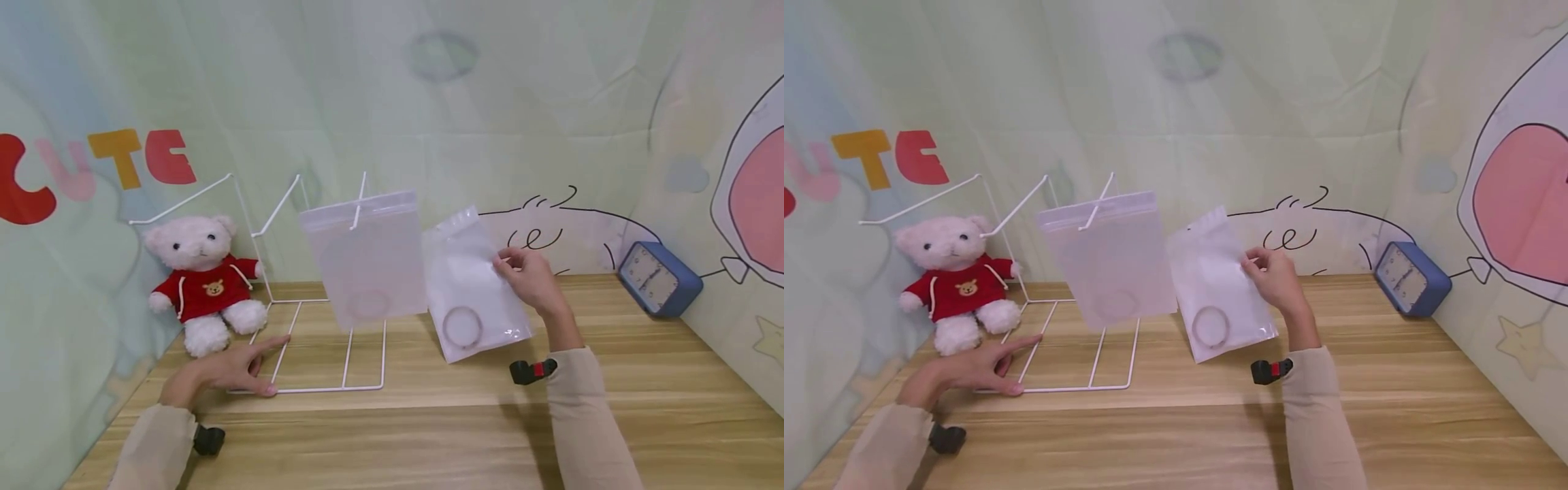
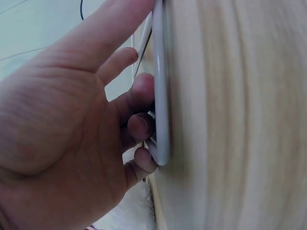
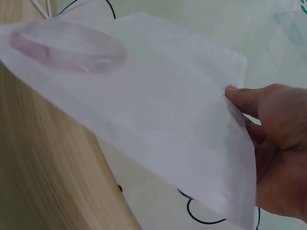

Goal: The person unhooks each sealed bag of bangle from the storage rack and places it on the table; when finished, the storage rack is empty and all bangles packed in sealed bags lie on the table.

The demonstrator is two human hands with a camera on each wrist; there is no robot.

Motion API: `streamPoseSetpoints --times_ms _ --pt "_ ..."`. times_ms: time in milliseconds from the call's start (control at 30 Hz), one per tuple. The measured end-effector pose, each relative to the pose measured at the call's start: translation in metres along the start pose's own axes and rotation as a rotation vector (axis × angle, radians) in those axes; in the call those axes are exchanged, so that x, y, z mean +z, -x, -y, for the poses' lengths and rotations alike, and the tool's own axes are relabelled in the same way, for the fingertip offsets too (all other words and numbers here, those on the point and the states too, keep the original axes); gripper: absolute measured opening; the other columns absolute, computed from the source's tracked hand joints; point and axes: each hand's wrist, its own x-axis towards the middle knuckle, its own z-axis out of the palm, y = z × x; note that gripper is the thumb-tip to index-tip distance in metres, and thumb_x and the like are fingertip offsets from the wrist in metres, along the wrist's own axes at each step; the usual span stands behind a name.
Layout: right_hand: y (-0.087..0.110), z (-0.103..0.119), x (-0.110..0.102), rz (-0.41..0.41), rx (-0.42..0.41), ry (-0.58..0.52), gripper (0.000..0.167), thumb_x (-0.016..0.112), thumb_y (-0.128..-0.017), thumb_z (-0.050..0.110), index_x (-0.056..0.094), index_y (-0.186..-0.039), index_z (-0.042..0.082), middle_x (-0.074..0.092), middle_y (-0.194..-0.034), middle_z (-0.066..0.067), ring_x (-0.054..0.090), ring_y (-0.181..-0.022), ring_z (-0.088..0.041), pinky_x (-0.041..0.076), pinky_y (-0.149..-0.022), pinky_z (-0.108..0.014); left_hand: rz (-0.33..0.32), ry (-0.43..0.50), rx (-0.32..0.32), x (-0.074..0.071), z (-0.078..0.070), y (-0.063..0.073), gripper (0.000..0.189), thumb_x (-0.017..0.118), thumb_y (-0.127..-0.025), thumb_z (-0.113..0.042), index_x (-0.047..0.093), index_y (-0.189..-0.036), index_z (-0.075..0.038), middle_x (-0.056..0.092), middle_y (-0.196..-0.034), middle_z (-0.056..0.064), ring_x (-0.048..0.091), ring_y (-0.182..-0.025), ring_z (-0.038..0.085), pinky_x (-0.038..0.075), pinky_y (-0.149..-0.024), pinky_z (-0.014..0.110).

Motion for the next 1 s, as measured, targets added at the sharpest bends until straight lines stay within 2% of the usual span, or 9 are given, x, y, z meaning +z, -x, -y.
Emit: streamPoseSetpoints --times_ms 133,400,667,833,933,1000 --pt "-0.002 -0.004 0.007 0.015 -0.02 0.036 0.029 0.059 -0.102 0.017 0.065 -0.121 -0.003 0.065 -0.105 -0.021 0.059 -0.092 -0.03 0.05 -0.075 -0.035 0.002 0.012 0.003 0.001 0.0 0.0 0.093 0.081 -0.085 -0.03 0.028 -0.154 0.001 0.045 -0.072 -0.002 0.042 -0.065 0.009 0.033 -0.058 0.026" --pt "-0.004 -0.009 0.02 0.038 -0.033 0.049 0.033 0.061 -0.099 0.011 0.059 -0.13 -0.002 0.067 -0.094 -0.02 0.06 -0.078 -0.025 0.049 -0.067 -0.031 0.009 0.014 -0.016 0.0 0.002 -0.001 0.094 0.081 -0.085 -0.03 0.027 -0.155 -0.001 0.044 -0.072 -0.002 0.042 -0.065 0.01 0.032 -0.059 0.026" --pt "-0.006 -0.01 0.033 0.091 -0.061 0.068 0.038 0.059 -0.096 0.007 0.054 -0.133 -0.002 0.068 -0.087 -0.02 0.057 -0.059 -0.018 0.048 -0.05 -0.03 0.01 0.033 -0.019 0.0 0.0 0.0 0.093 0.081 -0.085 -0.03 0.027 -0.155 0.0 0.044 -0.073 -0.002 0.043 -0.066 0.01 0.032 -0.06 0.026" --pt "-0.006 -0.013 0.04 0.209 -0.038 0.092 0.043 0.057 -0.096 0.004 0.052 -0.138 0.003 0.062 -0.077 -0.014 0.054 -0.056 -0.017 0.048 -0.05 -0.031 0.002 0.03 -0.008 0.001 -0.001 0.0 0.093 0.081 -0.085 -0.029 0.027 -0.154 0.0 0.044 -0.072 -0.002 0.042 -0.065 0.009 0.032 -0.059 0.026" --pt "-0.005 -0.015 0.044 0.299 -0.011 0.128 0.037 0.054 -0.095 0.003 0.058 -0.132 0.003 0.059 -0.077 -0.012 0.054 -0.053 -0.017 0.051 -0.051 -0.032 0.0 0.016 -0.014 0.001 -0.001 0.0 0.093 0.081 -0.084 -0.03 0.028 -0.155 -0.001 0.044 -0.072 -0.002 0.043 -0.065 0.009 0.032 -0.059 0.026" --pt "-0.004 -0.015 0.046 0.342 0.005 0.146 0.031 0.053 -0.095 0.002 0.063 -0.124 0.001 0.061 -0.084 -0.014 0.056 -0.055 -0.018 0.052 -0.053 -0.033 0.002 0.012 -0.021 0.0 -0.001 0.0 0.093 0.081 -0.084 -0.03 0.028 -0.155 -0.001 0.044 -0.072 -0.002 0.043 -0.065 0.01 0.032 -0.059 0.026"
